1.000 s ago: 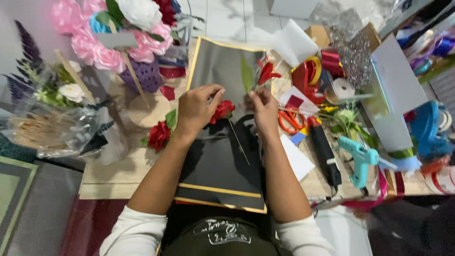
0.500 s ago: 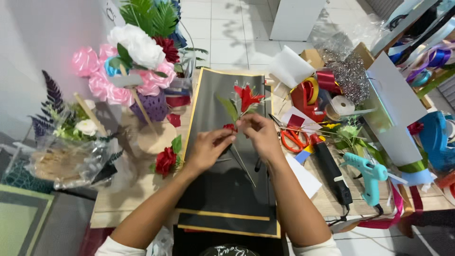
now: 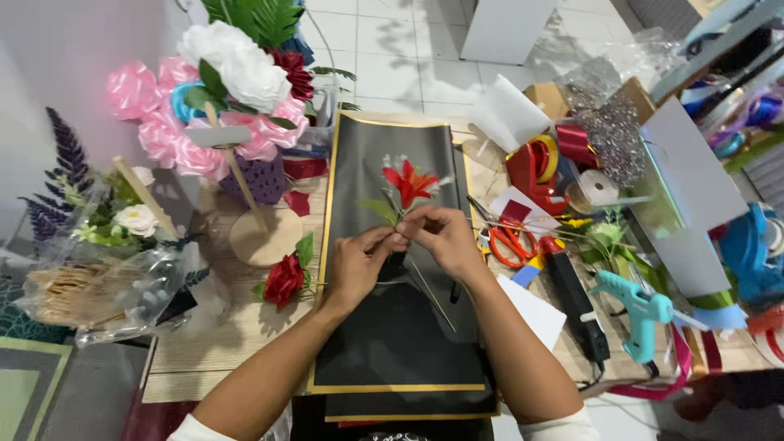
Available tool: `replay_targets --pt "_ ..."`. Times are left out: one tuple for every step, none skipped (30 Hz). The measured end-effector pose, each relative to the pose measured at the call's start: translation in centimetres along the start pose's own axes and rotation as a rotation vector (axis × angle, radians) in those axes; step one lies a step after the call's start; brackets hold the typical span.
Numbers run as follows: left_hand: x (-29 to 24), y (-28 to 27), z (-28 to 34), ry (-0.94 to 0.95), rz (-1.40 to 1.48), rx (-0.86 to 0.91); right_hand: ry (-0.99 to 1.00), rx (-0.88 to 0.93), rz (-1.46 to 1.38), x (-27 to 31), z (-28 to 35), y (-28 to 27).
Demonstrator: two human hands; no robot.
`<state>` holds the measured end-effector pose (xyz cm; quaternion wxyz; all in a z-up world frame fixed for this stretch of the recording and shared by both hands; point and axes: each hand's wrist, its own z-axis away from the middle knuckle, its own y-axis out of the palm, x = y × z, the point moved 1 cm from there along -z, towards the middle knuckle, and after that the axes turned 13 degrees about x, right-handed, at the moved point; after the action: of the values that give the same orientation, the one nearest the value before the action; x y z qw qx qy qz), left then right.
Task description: The person prepares a bouquet by positioning artificial roses on black wrapping paper, measuring the paper using a utility knife, and trimming the edges with scissors.
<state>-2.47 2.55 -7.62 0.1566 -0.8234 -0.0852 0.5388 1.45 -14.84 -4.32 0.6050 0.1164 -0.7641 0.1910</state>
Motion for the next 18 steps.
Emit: replay_targets --pt "0.1 -0.2 -0.1 -0.007 -0.003 -0.007 0.002 0.009 -0.004 0.2 -0.4 0.0" --pt "0.1 -0.3 -0.3 0.008 -0.014 -0.017 0.033 0.018 0.027 0.4 -0.7 0.0" --pt "0.1 -0.3 -0.3 0.022 -0.021 -0.02 0.069 0.022 0.057 0.6 -0.8 -0.1" --pt "-0.5 -0.6 0.0 0.013 -0.021 -0.021 0.075 0.027 0.053 1.3 -0.6 0.1" --pt "-1.0 -0.9 -0.1 -0.006 0.002 -0.025 0.101 0.043 0.086 2.0 -0.4 0.1" --pt "-1.5 -1.2 -0.2 -0.025 0.024 -0.03 0.128 0.059 0.119 2.6 -0.2 0.2" --pt "-1.3 -1.7 0.1 -0.048 0.027 -0.016 0.151 0.057 0.105 3.1 0.4 -0.7" --pt "-1.1 -2.1 0.3 -0.051 -0.034 0.011 0.171 0.115 0.272 3.7 1.0 -1.6" --pt "-0.8 -2.6 -0.1 -0.04 -0.097 0.036 0.179 0.172 0.445 4.4 1.0 -2.7" --pt "0.3 -2.7 0.8 -0.049 -0.095 0.048 0.191 0.169 0.437 3.1 2.2 -2.8" --pt "1.5 -2.8 0.6 -0.122 -0.233 0.051 0.246 0.26 0.624 2.2 2.5 -3.3" --pt "2.5 -3.1 0.3 -0.196 -0.37 0.051 0.304 0.349 0.81 1.4 2.9 -3.8" --pt "2.7 -3.5 0.2 -0.195 -0.364 0.056 0.311 0.347 0.812 -0.7 3.6 -3.3" --pt "2.9 -3.9 0.1 -0.279 -0.436 0.12 0.397 0.373 0.929 -2.8 4.3 -2.9" --pt "3.2 -4.5 -0.4 -0.356 -0.51 0.182 0.479 0.395 1.049 -5.0 4.7 -2.6" --pt "3.2 -4.3 -0.3 -0.349 -0.506 0.183 0.482 0.388 1.054 -7.0 5.0 -2.4" --pt "3.2 -4.4 -0.2 -0.347 -0.557 0.183 0.478 0.317 0.986 -9.0 5.0 -2.2" --pt "3.3 -4.5 -0.1 -0.344 -0.607 0.183 0.473 0.247 0.917 -11.0 5.0 -2.0"
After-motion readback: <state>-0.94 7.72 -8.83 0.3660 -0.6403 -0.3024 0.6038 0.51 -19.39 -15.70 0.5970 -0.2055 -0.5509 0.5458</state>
